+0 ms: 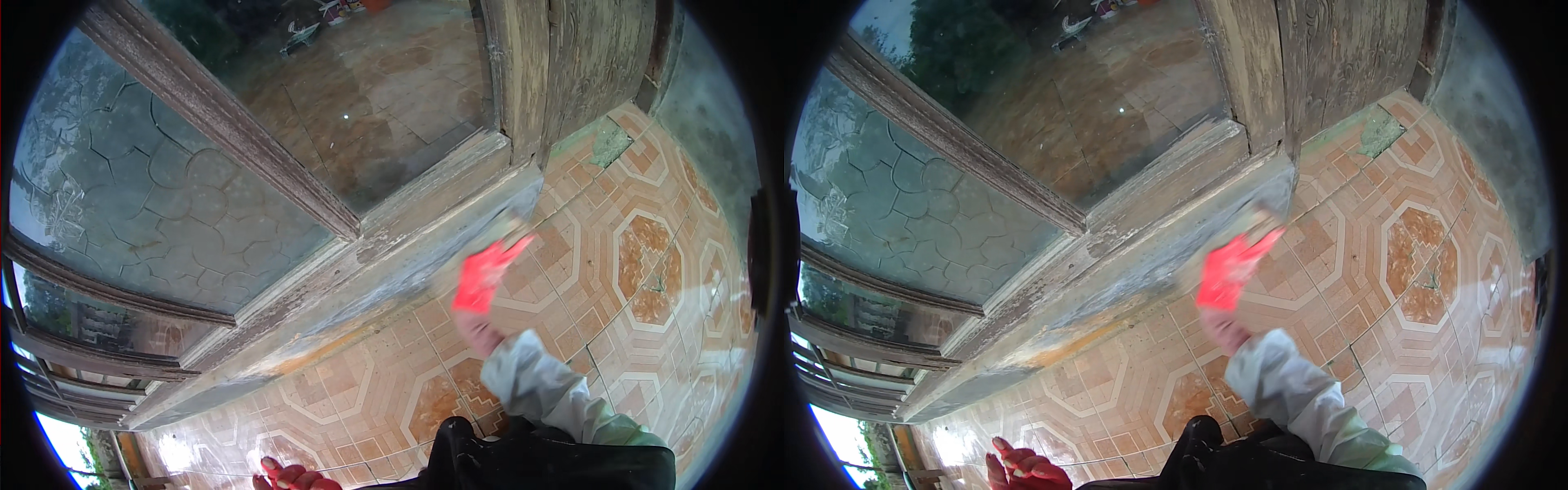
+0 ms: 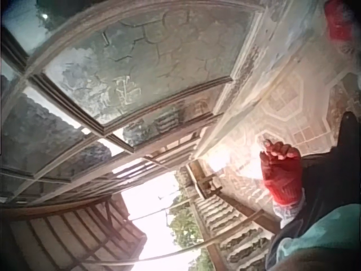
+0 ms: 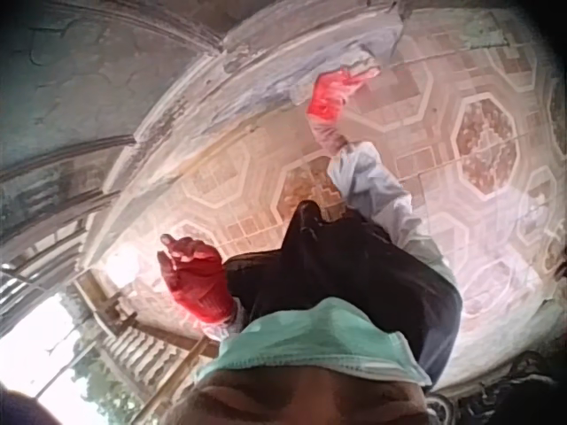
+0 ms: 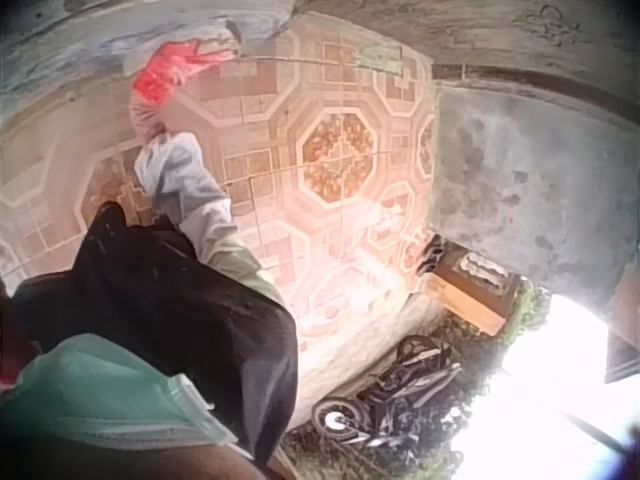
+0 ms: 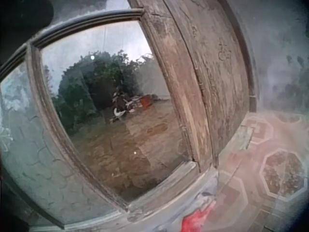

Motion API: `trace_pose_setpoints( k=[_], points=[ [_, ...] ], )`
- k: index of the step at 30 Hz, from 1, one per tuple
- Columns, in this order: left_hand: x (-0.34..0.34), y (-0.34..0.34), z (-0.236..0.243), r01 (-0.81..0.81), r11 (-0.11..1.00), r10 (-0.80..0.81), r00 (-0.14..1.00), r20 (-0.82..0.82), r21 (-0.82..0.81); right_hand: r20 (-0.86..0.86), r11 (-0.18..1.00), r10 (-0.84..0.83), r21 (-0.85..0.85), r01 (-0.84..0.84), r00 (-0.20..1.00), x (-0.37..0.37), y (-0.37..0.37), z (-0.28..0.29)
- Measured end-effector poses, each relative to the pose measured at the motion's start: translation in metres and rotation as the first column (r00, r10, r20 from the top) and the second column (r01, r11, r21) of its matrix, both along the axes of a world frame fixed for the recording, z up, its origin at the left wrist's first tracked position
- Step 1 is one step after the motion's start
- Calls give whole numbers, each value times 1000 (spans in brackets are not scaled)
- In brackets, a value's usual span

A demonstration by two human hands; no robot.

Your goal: The person sands the wooden frame of a window using a sanding block.

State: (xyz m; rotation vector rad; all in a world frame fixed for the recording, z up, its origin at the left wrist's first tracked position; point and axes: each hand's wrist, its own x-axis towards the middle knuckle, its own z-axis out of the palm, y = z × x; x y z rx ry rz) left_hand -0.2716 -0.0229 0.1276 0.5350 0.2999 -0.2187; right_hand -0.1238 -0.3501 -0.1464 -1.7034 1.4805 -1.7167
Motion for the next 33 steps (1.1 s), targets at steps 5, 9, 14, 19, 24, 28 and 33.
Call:
trace_pose_setpoints(
  k=[5, 9, 14, 19, 24, 28, 33],
  points=[
    [7, -8, -2, -5, 1000, 2, 989, -151, -18, -14, 994, 112, -14, -112, 994, 3, 45, -8],
    [-9, 12, 8, -63, 998, 62, 995, -75, -14, 637, 812, 355, 152, -564, 684, -15, 5, -8],
    [-22, 16, 14, -111, 993, 110, 993, -29, -46, 145, 953, 272, 93, -287, 951, -6, 15, -34],
    [-4, 15, 5, -7, 980, -20, 991, -133, -199, 65, 904, 427, -31, -426, 902, -4, 89, -20],
    [-17, 33, 14, -172, 962, 141, 978, -153, -211, 631, 745, 405, 191, -639, 662, -11, 9, -27],
    [-34, 40, 16, -111, 983, 111, 994, -7, -149, 517, 832, 365, 193, -520, 775, -13, -20, -43],
    [-9, 25, 8, -40, 974, 11, 992, -128, -225, 111, 891, 451, 7, -454, 886, -7, 83, -31]
  ],
)
